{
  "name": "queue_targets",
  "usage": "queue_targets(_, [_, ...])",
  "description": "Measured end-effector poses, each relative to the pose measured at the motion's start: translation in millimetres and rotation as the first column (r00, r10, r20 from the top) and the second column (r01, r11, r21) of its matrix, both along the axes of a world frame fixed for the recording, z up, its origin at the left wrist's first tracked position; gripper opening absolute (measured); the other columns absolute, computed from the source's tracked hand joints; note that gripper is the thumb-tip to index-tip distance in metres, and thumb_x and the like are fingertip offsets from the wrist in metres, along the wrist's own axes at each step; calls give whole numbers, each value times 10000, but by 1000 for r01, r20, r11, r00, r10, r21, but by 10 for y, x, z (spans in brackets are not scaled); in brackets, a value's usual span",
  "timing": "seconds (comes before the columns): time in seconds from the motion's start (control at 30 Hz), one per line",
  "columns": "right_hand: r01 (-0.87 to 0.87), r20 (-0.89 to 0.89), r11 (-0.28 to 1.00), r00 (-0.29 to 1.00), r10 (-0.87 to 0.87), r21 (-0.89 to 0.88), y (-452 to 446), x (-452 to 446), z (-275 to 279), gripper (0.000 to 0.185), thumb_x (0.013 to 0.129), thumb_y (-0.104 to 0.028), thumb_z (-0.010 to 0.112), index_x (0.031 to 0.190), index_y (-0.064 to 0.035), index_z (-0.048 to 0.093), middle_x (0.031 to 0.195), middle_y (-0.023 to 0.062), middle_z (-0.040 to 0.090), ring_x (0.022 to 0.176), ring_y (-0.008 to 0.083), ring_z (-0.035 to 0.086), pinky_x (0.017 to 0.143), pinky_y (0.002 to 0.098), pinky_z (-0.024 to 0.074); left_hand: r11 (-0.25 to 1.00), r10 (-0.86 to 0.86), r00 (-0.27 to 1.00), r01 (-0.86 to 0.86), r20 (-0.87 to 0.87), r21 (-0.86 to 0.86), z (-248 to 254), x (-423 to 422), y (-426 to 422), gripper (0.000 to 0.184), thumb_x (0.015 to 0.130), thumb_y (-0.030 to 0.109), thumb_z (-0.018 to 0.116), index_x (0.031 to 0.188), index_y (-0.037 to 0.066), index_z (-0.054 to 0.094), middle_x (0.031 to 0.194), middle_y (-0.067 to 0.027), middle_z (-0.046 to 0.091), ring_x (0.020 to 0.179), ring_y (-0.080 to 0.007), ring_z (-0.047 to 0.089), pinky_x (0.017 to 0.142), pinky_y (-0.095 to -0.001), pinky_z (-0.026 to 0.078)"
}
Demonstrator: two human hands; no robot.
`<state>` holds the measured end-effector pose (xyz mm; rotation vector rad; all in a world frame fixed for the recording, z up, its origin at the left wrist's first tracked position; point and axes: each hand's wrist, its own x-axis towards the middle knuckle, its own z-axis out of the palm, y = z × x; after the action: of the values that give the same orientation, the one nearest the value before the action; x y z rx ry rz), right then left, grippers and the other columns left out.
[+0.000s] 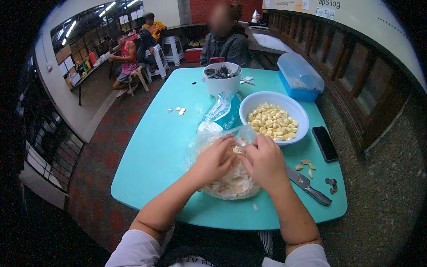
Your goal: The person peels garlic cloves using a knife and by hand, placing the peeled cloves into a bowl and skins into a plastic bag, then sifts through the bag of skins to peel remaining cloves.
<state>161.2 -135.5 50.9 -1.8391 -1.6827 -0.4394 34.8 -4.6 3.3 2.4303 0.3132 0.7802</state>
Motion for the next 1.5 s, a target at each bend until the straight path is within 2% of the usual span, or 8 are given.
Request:
queue_targets(0.1, [2, -5, 1000, 1000, -2, -24, -16, -13, -12, 161, 712, -157, 715, 795, -44, 634, 783, 111, 516, 774, 290, 546, 680, 407, 456, 1000, -6, 1000, 6, 4, -25, 74, -11, -97, 432, 830, 65, 594, 1249, 31, 493, 1319, -240, 453, 1182, -404, 480, 992, -431, 416])
queue_targets(0.5, [-21, -48, 1000, 999, 21, 6, 49, 16, -90, 128, 748, -136, 678, 801, -48, 601, 786, 113, 520, 775, 307, 534, 669, 434, 422, 946, -10, 989, -39, 149, 321, 141, 0, -49, 292, 766, 84, 652, 1046, 43, 582, 1002, -120, 579, 1000, -303, 550, 831, -386, 441])
queue_targets(0.9, [112, -8, 967, 994, -113, 231, 37, 108, -79, 88, 755, -94, 663, 817, -61, 610, 789, 96, 541, 772, 295, 536, 693, 411, 408, 943, -13, 996, -17, 87, 333, 92, 16, -65, 123, 809, 107, 607, 862, 42, 517, 815, -104, 515, 815, -305, 521, 706, -388, 423])
queue_targets(1.07, [105, -249, 956, 968, -35, 273, -13, 213, -44, 56, 801, -29, 616, 855, -19, 622, 823, 134, 593, 724, 286, 582, 656, 382, 461, 983, 44, 997, -55, 66, 173, 66, 51, -41, 227, 802, 104, 646, 997, 47, 544, 1002, -150, 541, 905, -312, 571, 760, -411, 480])
queue_targets(1.2, [288, -231, 922, 945, -230, 260, -249, 337, 242, 61, 840, -33, 588, 875, 7, 618, 812, 137, 590, 726, 245, 599, 618, 348, 469, 992, 27, 989, -45, 147, 114, 101, 11, -35, 326, 796, 78, 664, 1099, 64, 544, 1173, -190, 513, 988, -313, 588, 786, -413, 504])
queue_targets(1.3, [518, -146, 849, 836, -529, -109, -581, 581, 341, 129, 846, -115, 599, 873, 9, 622, 767, 150, 579, 690, 321, 594, 651, 413, 467, 975, -1, 979, -45, 205, 217, 145, -39, -41, 328, 791, 61, 650, 1101, 56, 541, 1176, -202, 514, 991, -336, 583, 783, -424, 503])
queue_targets(1.4, [631, -47, 635, 692, -720, -447, -712, 700, 242, 139, 842, -125, 603, 894, -2, 644, 796, 168, 605, 741, 342, 613, 700, 423, 482, 953, -37, 967, -41, 251, 300, 125, -48, -39, 342, 772, 25, 630, 1101, 47, 541, 1183, -214, 514, 993, -359, 578, 793, -431, 500])
queue_targets(1.5, [738, 126, 479, 596, -793, -475, -836, 1009, -10, 148, 827, -117, 616, 926, -16, 661, 885, 175, 625, 855, 335, 622, 755, 420, 490, 939, -62, 956, -42, 286, 342, 129, -53, -31, 338, 746, -1, 612, 1076, 34, 552, 1167, -219, 525, 990, -370, 576, 796, -425, 501])
